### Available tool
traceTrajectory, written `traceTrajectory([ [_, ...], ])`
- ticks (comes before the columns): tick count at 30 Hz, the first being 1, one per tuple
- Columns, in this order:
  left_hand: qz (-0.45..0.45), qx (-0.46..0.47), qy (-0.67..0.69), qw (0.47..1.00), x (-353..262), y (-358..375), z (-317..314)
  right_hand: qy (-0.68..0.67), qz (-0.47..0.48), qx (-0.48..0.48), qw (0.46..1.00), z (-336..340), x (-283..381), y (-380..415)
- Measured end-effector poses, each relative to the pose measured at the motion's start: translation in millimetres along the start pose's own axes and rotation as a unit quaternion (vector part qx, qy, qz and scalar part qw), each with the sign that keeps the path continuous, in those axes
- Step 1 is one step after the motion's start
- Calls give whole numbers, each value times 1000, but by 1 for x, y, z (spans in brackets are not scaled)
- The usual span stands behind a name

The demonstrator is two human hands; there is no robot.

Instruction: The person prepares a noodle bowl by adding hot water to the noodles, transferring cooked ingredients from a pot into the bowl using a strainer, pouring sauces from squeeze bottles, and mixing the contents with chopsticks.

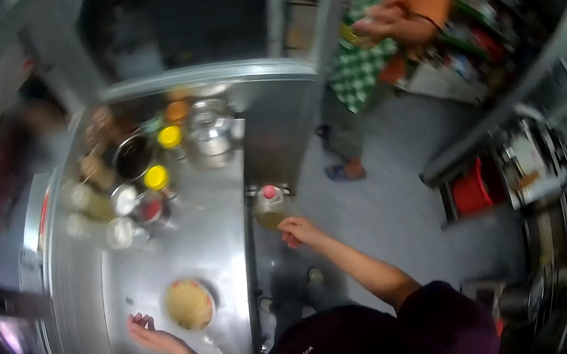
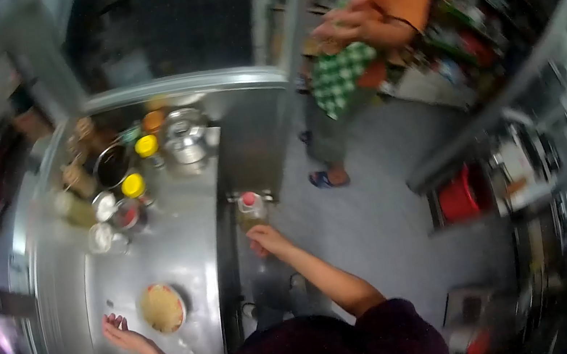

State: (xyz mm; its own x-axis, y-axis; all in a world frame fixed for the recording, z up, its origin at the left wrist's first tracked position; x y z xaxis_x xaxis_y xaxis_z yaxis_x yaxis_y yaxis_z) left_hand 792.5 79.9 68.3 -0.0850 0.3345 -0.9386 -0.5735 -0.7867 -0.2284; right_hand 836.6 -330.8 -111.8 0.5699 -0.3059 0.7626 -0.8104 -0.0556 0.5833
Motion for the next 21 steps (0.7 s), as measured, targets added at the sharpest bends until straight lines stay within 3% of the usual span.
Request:
traceTrajectory([
  [5,-72,90,18,993,-70,38,-94,-64,57,-83,993,102,16,22],
  [10,-124,231,90,961,-91,107,-171,-139,94,-185,968,218,25,81],
  [17,-98,414,121,897,-136,317,-292,-174,126,-360,908,462,-17,217],
  [19,-58,455,129,879,-132,370,-304,-220,146,-436,861,525,-36,255],
  [21,-107,478,93,867,-154,393,-310,-225,145,-479,836,576,-46,281],
])
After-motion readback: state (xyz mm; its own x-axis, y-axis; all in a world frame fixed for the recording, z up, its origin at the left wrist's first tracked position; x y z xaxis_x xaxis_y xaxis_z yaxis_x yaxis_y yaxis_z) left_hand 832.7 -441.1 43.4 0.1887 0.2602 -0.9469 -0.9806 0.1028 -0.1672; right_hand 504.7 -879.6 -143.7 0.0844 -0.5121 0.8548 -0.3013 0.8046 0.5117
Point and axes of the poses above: each hand's wrist, its own y-axis away from the middle knuckle, its own z-axis out of the back of the hand, x = y × z, the point moved 6 cm from there along -y, towards the middle knuckle, and after that the axes turned 7 degrees about -y, right-handed, at the moved point
